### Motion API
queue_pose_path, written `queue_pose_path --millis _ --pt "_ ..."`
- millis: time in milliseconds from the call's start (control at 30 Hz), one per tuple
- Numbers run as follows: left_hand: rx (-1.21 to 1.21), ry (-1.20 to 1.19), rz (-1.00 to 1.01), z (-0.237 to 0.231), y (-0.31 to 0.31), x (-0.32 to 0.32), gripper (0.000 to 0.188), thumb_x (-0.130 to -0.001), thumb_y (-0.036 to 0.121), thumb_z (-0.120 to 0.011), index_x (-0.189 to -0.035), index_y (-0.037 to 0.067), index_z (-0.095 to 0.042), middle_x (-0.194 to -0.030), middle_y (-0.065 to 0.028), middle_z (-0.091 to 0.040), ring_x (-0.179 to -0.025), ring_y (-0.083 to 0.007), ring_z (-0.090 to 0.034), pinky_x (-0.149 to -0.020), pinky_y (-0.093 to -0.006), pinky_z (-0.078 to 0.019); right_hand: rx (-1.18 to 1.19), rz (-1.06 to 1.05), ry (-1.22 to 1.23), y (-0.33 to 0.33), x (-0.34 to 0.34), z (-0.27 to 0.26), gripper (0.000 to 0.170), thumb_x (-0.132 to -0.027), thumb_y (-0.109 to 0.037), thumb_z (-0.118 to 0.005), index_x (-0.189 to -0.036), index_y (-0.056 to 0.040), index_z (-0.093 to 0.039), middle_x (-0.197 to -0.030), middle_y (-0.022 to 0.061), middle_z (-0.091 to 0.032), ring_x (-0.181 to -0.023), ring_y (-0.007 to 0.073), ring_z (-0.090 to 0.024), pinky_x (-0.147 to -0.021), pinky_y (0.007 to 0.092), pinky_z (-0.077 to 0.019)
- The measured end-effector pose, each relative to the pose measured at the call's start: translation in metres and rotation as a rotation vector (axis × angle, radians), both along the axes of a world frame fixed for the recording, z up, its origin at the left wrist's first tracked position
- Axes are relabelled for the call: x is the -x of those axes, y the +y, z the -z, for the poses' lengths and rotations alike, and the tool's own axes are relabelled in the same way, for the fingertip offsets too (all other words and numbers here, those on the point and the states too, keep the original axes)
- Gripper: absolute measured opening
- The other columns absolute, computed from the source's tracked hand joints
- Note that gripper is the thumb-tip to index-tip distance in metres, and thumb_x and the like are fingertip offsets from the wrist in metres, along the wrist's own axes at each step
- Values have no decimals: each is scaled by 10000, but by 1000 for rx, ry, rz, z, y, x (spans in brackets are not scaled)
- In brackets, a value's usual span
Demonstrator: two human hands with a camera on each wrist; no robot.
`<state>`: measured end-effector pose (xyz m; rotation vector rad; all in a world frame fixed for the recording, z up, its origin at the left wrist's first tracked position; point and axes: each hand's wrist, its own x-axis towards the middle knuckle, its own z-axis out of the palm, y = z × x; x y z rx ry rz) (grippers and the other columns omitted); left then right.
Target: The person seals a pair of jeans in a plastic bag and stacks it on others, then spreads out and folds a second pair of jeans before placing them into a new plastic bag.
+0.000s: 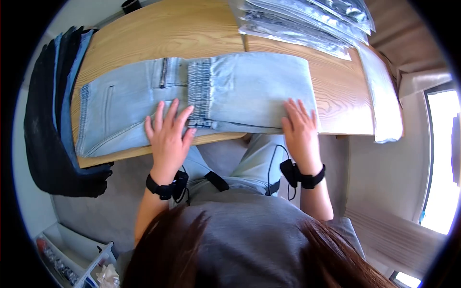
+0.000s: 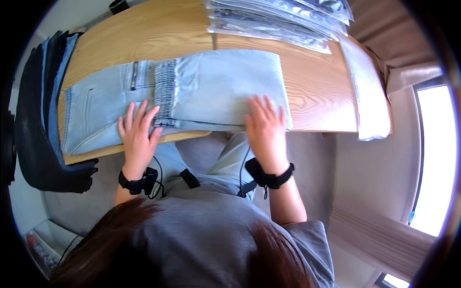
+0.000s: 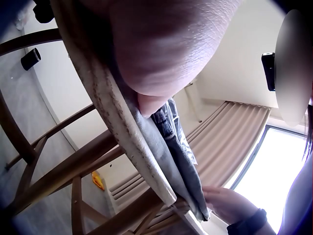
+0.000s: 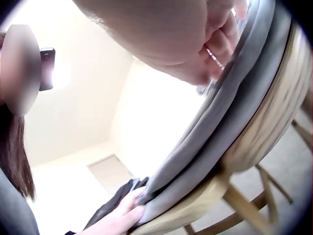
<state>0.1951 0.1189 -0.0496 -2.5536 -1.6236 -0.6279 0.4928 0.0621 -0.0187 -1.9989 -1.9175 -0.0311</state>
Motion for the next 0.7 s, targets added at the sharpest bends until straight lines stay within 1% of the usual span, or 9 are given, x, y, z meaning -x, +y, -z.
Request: queue_pose_path --millis 167,333,400,433,467,533,567,633,700 --pt "34 -13 -1 -6 0 1 498 -839 290 -627 -1315 214 -502 -1422 -66 -428 -1356 -324 -302 -1067 -575 -179 -74 -405 129 38 100 6 516 -868 -312 -599 -1318 -91 -477 -1372 101 -486 -1312 273 -408 -1075 509 -272" --pt "61 -116 121 -14 -2 29 503 -844 214 -633 -1322 139 -495 -1408 -116 -433 -1346 -323 -334 -1077 -543 -221 -100 -436 -23 48 131 24 617 -812 -365 -648 -1355 -145 -454 -1421 92 -423 -1278 330 -424 -1044 495 -312" --pt "225 -752 224 -18 -4 60 397 -868 116 -612 -1257 75 -548 -1338 -130 -503 -1259 -289 -455 -1024 -434 -364 -104 -449 -9 48 128 28 631 -801 -370 -663 -1356 -157 -454 -1423 86 -422 -1287 324 -417 -1039 485 -318" --pt "198 -979 166 -14 -8 75 324 -876 26 -567 -1199 8 -567 -1298 -136 -535 -1183 -246 -526 -945 -326 -449 -116 -451 -39 48 129 26 672 -777 -334 -697 -1357 -109 -445 -1409 113 -435 -1273 316 -438 -1028 457 -340" --pt "112 -913 53 -16 -12 95 283 -884 23 -559 -1166 8 -582 -1277 -129 -551 -1138 -213 -550 -874 -311 -484 -121 -469 -31 49 130 27 672 -777 -334 -697 -1357 -109 -445 -1409 113 -435 -1273 316 -438 -1028 457 -340" --pt "84 -1048 -317 -12 -24 129 271 -879 25 -555 -1146 19 -594 -1254 -128 -566 -1147 -236 -537 -913 -327 -452 -152 -396 183 50 130 29 707 -753 -267 -725 -1350 -34 -426 -1387 152 -453 -1247 314 -466 -1014 428 -363" --pt "62 -1037 -340 -15 -31 144 271 -879 25 -555 -1146 19 -594 -1254 -128 -566 -1147 -236 -537 -913 -327 -452 -181 -399 182 51 129 33 714 -740 -205 -735 -1336 20 -412 -1376 183 -458 -1221 314 -489 -1005 410 -376" --pt "-144 -483 -246 -22 -35 153 289 -858 68 -580 -1146 44 -604 -1247 -121 -569 -1182 -280 -503 -975 -374 -393 -172 -380 210 52 127 38 689 -717 -80 -698 -1334 16 -407 -1384 183 -451 -1200 324 -496 -994 415 -392" --pt "-95 -382 -137 -27 -36 134 328 -854 86 -586 -1180 51 -587 -1271 -115 -551 -1221 -297 -466 -1014 -400 -350 -169 -366 209 51 127 40 676 -707 -36 -681 -1325 17 -412 -1382 179 -454 -1186 332 -502 -987 416 -401"
